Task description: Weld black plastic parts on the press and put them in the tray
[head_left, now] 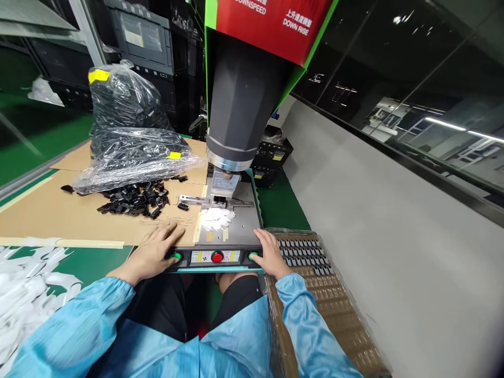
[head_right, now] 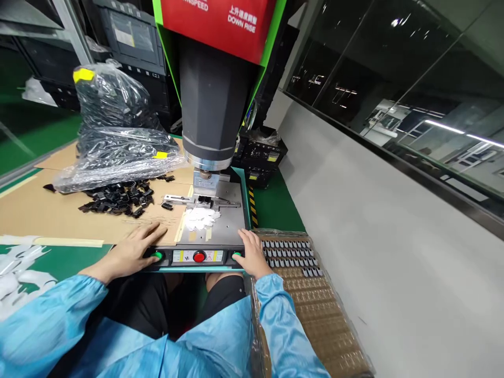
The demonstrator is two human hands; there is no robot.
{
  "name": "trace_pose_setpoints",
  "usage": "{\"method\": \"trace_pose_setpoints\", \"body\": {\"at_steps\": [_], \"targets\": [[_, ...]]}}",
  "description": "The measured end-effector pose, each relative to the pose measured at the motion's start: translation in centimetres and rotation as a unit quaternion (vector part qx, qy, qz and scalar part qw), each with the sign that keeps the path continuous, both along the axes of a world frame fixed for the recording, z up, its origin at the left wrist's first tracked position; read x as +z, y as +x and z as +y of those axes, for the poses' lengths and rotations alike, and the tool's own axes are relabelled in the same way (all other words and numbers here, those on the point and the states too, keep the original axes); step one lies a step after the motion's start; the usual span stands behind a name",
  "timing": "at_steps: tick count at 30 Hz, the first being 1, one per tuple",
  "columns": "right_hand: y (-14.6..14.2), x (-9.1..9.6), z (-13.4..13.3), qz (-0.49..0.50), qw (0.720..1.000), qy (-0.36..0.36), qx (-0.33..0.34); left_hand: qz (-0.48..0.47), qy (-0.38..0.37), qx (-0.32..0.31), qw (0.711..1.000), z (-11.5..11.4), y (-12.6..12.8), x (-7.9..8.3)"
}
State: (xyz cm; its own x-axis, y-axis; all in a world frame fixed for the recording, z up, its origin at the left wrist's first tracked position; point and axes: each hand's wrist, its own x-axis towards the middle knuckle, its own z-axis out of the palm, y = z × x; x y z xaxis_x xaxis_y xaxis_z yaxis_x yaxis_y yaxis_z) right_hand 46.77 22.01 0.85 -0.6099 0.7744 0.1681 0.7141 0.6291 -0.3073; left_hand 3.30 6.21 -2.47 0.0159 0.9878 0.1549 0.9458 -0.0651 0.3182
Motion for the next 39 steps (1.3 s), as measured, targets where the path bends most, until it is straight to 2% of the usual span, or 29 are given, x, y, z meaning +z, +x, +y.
{"method": "trace_pose_setpoints", "body": {"at_steps": [4,8,12,16,19,22,27,30,35,37,39], "targets": [[0.7,-0.7,-0.6,-0.055,0.998,0.022,-0.022,0.021,0.01,0.01,1.0,-0.6,0.7,0.2],[0.0,-0.6,-0.4,-0.055,0.998,0.026,-0.031,-0.01,0.011,0.009,1.0,0.6,0.2,1.4],[-1.1,-0.9,-0.1,-0.024,0.998,0.042,-0.048,-0.045,0.051,0.029,0.997,4.5,-0.8,3.0],[-2.5,-1.6,0.0,0.006,0.996,0.059,-0.07,0.001,0.072,0.062,0.995,9.3,-0.9,4.0],[-2.9,-1.9,-0.1,0.009,0.995,0.056,-0.079,0.039,0.053,0.055,0.996,10.9,-0.7,4.0],[-2.7,-1.9,-0.2,0.004,0.995,0.056,-0.077,0.062,0.046,0.05,0.996,10.4,-0.9,3.8],[-2.6,-1.9,-0.1,0.005,0.996,0.062,-0.07,0.083,0.061,0.079,0.992,7.7,-2.6,3.4],[-2.7,-2.0,-0.1,0.007,0.995,0.061,-0.072,0.105,0.055,0.071,0.99,6.2,-3.5,2.9],[-2.6,-2.0,0.0,0.013,0.996,0.052,-0.071,0.058,0.079,0.073,0.993,4.4,-4.1,2.5],[-2.5,-1.9,0.1,0.019,0.996,0.047,-0.069,0.039,0.107,0.09,0.989,3.7,-4.4,2.8],[-2.4,-1.9,0.1,0.023,0.996,0.043,-0.068,0.04,0.136,0.139,0.98,2.9,-4.8,3.2]]}}
